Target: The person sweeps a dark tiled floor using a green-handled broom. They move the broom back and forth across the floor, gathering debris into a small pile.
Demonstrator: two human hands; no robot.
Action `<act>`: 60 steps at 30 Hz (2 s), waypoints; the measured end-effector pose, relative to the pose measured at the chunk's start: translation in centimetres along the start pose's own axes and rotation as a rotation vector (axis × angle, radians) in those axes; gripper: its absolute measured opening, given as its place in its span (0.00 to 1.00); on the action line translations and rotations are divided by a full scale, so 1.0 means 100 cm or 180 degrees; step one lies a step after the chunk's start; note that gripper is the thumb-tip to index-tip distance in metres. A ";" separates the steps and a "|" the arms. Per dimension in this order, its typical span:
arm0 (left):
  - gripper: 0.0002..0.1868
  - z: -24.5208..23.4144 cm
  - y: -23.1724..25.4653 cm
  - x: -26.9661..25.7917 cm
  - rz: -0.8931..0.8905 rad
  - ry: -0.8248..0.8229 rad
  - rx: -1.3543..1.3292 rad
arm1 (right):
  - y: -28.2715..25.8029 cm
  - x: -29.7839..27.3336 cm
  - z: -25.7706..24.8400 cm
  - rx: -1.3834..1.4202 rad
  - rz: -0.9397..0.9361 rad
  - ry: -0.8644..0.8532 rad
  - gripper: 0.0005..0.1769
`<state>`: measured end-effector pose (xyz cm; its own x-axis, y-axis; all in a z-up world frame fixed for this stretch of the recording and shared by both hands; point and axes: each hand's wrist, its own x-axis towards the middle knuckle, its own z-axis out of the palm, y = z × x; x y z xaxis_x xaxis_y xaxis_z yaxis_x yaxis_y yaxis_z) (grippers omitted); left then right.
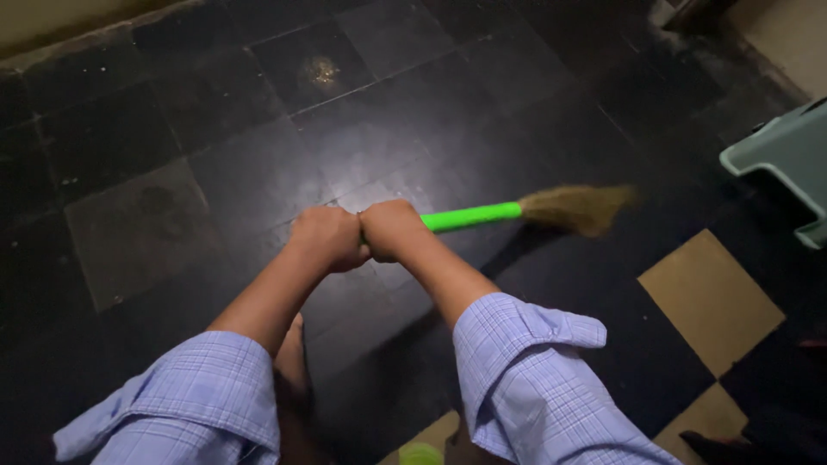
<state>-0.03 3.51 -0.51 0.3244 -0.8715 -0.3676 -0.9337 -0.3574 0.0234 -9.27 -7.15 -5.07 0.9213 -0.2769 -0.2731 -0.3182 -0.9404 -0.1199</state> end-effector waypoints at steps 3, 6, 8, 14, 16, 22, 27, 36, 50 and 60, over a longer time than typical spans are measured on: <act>0.24 0.005 -0.014 0.007 -0.0158 -0.0052 -0.0288 | -0.004 0.006 0.006 -0.0031 -0.0197 0.0429 0.12; 0.25 -0.006 -0.021 0.001 -0.0396 -0.0206 -0.0630 | -0.009 0.013 0.013 -0.0017 -0.0383 0.0936 0.11; 0.24 -0.010 -0.024 -0.002 -0.0552 -0.0318 -0.0782 | -0.014 0.018 0.013 0.0027 -0.0467 0.1162 0.10; 0.27 -0.003 -0.040 0.002 -0.0653 -0.0230 -0.0784 | -0.020 0.029 0.000 0.0057 -0.0531 0.1032 0.09; 0.27 -0.001 -0.046 0.003 -0.0735 -0.0154 -0.0882 | -0.021 0.032 -0.004 0.0081 -0.0648 0.0939 0.11; 0.24 -0.013 -0.041 -0.010 -0.1430 -0.0638 -0.2050 | -0.018 0.047 -0.006 0.0159 -0.0944 0.0912 0.11; 0.22 -0.003 -0.052 -0.007 -0.1662 -0.0621 -0.2328 | -0.022 0.057 -0.008 0.0402 -0.1210 0.1122 0.13; 0.13 0.037 -0.058 0.000 -0.1887 -0.0553 -0.3625 | -0.017 0.065 -0.015 0.0321 -0.1466 0.0880 0.15; 0.11 -0.039 -0.031 -0.065 -0.1228 -0.0331 -0.2702 | -0.034 0.005 -0.082 -0.0208 -0.1561 0.1476 0.19; 0.13 -0.006 0.009 -0.027 0.0716 -0.0117 -0.0533 | -0.011 -0.069 -0.020 0.0780 0.0024 -0.0489 0.17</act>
<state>-1.68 5.33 1.04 0.1032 -0.9236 -0.3693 -0.9425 -0.2094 0.2603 -14.82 -4.61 -1.18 0.8800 -0.2328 -0.4140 -0.3866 -0.8575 -0.3395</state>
